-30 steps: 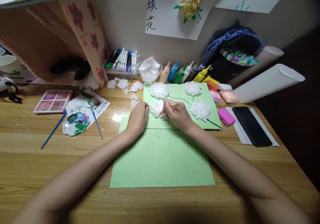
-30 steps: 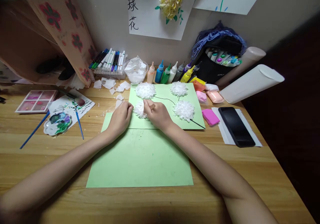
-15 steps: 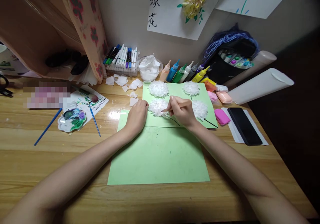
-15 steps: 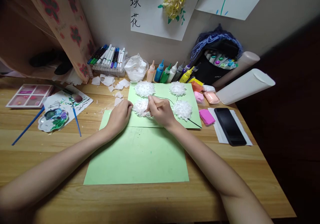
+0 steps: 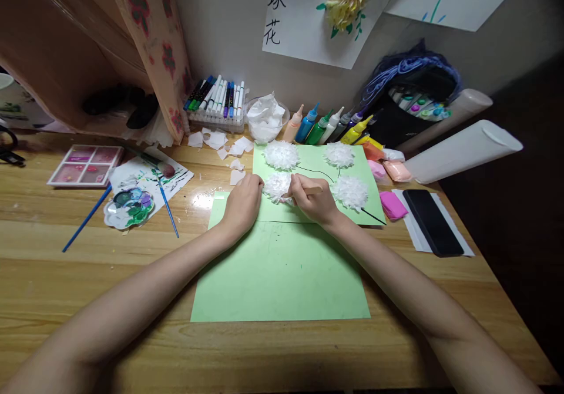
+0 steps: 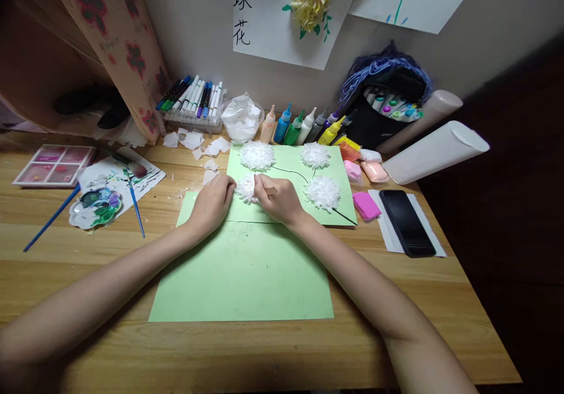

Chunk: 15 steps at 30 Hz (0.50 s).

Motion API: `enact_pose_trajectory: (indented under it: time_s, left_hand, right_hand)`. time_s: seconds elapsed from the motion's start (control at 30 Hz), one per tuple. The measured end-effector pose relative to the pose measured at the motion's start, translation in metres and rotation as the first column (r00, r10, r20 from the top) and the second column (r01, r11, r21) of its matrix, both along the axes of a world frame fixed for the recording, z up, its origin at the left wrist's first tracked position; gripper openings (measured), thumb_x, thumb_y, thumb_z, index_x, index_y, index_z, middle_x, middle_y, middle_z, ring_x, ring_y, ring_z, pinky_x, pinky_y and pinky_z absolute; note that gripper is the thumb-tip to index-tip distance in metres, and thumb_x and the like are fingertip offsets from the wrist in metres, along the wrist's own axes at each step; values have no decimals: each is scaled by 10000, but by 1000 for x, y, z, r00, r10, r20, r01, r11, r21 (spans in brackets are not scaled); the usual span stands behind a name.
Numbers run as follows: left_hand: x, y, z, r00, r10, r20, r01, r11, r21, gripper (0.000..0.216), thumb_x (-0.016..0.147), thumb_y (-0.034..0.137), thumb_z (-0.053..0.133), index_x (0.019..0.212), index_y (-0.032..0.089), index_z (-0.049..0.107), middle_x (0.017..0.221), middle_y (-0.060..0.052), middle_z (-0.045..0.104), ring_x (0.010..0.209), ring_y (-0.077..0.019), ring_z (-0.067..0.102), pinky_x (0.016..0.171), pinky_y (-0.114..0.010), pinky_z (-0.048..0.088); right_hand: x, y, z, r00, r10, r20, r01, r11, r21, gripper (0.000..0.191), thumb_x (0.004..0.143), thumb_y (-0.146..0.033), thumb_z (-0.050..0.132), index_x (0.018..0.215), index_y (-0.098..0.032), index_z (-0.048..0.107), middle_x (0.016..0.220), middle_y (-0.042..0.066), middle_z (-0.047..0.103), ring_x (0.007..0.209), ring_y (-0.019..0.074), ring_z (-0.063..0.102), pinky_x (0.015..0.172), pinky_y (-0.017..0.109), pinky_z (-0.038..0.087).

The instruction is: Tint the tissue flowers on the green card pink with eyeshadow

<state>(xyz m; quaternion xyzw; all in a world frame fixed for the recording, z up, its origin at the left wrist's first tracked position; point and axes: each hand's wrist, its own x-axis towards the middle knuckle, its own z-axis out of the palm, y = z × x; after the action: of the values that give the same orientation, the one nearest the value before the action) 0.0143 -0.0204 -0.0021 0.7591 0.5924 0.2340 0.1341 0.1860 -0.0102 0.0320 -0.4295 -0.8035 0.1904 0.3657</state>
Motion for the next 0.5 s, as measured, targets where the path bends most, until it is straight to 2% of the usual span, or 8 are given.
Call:
enact_pose_trajectory:
  time_s: [0.23, 0.37, 0.43, 0.5]
  left_hand:
    - [-1, 0, 0, 1000, 5, 8, -5, 1000, -1, 147, 922, 159, 351, 899, 176, 496, 901, -76, 583, 821, -208, 519, 715, -313, 396]
    - [0, -2, -2, 999, 2, 37, -3, 1000, 8, 157, 927, 176, 344, 899, 175, 499, 892, -76, 582, 824, -211, 525, 724, -320, 406]
    - [-1, -2, 0, 998, -9, 69, 9, 1000, -2, 165, 929, 183, 339, 903, 177, 502, 896, -74, 587, 829, -209, 532, 731, -321, 414]
    - [-5, 0, 6, 994, -13, 111, 16, 999, -30, 160, 926, 181, 346, 916, 179, 505, 913, -71, 597, 846, -203, 547, 738, -316, 423]
  right_hand:
    - [-17, 22, 9, 991, -71, 112, 84, 990, -112, 465, 941, -292, 366, 497, -201, 468, 405, -7, 518, 433, 125, 524, 524, 255, 384]
    - [-21, 27, 14, 987, -50, 155, 73, 987, -142, 454, 912, -263, 420, 464, -197, 452, 428, 3, 543, 434, 133, 522, 517, 264, 365]
    - [-16, 23, 18, 997, -42, 69, 53, 986, -160, 465, 910, -273, 428, 452, -195, 459, 426, -1, 533, 422, 126, 510, 499, 262, 360]
    - [-7, 13, 21, 992, -67, -104, 48, 983, -175, 482, 923, -303, 414, 459, -194, 485, 413, -9, 506, 416, 120, 510, 476, 254, 369]
